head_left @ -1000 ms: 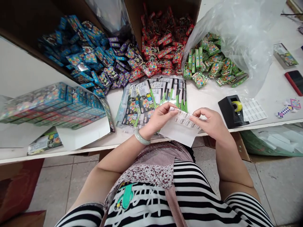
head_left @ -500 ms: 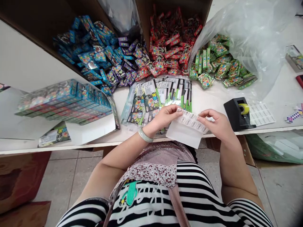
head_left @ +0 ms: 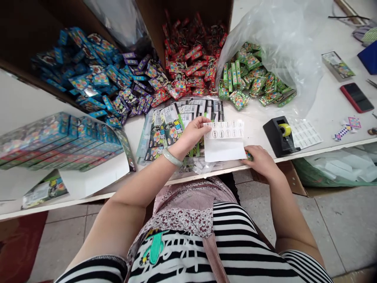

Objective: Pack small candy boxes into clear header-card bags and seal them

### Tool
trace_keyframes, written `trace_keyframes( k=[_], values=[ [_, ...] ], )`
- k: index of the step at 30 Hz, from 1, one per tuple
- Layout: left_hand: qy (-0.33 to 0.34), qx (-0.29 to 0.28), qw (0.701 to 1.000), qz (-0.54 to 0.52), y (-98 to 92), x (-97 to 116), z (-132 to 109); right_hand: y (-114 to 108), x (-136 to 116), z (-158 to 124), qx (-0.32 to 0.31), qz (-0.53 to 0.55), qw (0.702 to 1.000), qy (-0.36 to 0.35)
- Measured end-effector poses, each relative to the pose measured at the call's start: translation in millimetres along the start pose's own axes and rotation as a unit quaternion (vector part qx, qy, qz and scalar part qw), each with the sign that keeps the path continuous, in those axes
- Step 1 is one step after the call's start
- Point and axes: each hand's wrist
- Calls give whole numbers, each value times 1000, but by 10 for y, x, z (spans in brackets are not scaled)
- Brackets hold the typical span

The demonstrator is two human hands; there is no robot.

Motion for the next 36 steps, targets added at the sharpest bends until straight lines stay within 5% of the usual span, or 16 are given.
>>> trace_keyframes(
  k=[5,10,12,18,26,29,32,34,36],
  values=[
    [18,20,999,25,74,4,169,-65,23,-103,55,-52,997,-10],
    [72,-11,994,81,231,-35,315,-496,70,-426,285,-52,956,38],
    [99,-50,983,150,406,-86,355,-606,39,-476,318,-23,948,15],
    [126,-133,940,287,941,-259,376,-309,20,-212,195,3,980,-29],
    [188,-151,912,332,1014,-218,283,18,66,59,104,-52,990,77],
    [244,-150,906,311,822,-142,164,11,71,52,105,-40,991,71],
    [283,-130,910,275,322,-93,-1,6,148,-21,139,-11,990,28],
    [280,-47,919,273,-173,-99,-115,9,223,-54,184,9,983,-6],
    [245,95,917,301,-732,-148,-223,16,260,-11,223,30,974,-18]
  ],
)
Point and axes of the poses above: each hand's wrist, its own z-axis towards the middle knuckle, its own y-axis out of the palm, x = y × z, and after that the axes turned 7 degrees about x, right-handed
